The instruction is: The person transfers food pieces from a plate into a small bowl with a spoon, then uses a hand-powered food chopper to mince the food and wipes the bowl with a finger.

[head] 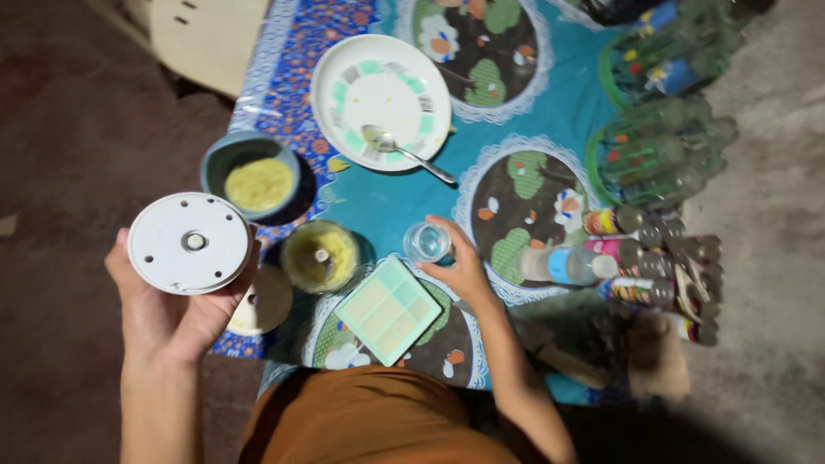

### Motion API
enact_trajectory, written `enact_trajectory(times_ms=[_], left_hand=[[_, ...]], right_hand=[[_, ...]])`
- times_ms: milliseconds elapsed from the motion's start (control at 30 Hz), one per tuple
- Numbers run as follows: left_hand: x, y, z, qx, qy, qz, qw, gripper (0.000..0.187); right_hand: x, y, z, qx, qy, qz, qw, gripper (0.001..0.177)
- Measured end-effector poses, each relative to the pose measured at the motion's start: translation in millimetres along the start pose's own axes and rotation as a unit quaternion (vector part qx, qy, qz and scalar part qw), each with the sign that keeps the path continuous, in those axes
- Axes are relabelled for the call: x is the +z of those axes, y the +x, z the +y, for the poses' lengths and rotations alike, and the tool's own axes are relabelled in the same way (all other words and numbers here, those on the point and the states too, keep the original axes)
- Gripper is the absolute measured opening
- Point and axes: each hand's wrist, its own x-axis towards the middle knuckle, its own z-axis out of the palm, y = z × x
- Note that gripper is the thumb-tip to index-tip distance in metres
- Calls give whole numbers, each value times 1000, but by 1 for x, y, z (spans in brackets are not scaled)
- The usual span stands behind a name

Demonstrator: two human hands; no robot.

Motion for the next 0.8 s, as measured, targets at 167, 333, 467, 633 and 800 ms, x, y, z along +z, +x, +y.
enact_trajectory(times_ms=[167,333,467,633,800], left_hand=[[-33,-26,7,50,-9,52,997,71],[-57,-45,7,67,-32,82,994,68],[-67,-51,5,70,-47,84,993,70],[-70,-52,3,75,-56,73,993,72],[-64,-48,2,68,-59,91,992,72]], right_hand=[[16,11,-45,-83,-129,-15,988,73],[42,24,-74,-187,-261,-4,947,77],[55,28,-84,-198,-298,-2,934,74],[62,31,-90,-198,-344,-9,918,74],[65,32,-90,-198,-364,-4,910,75]])
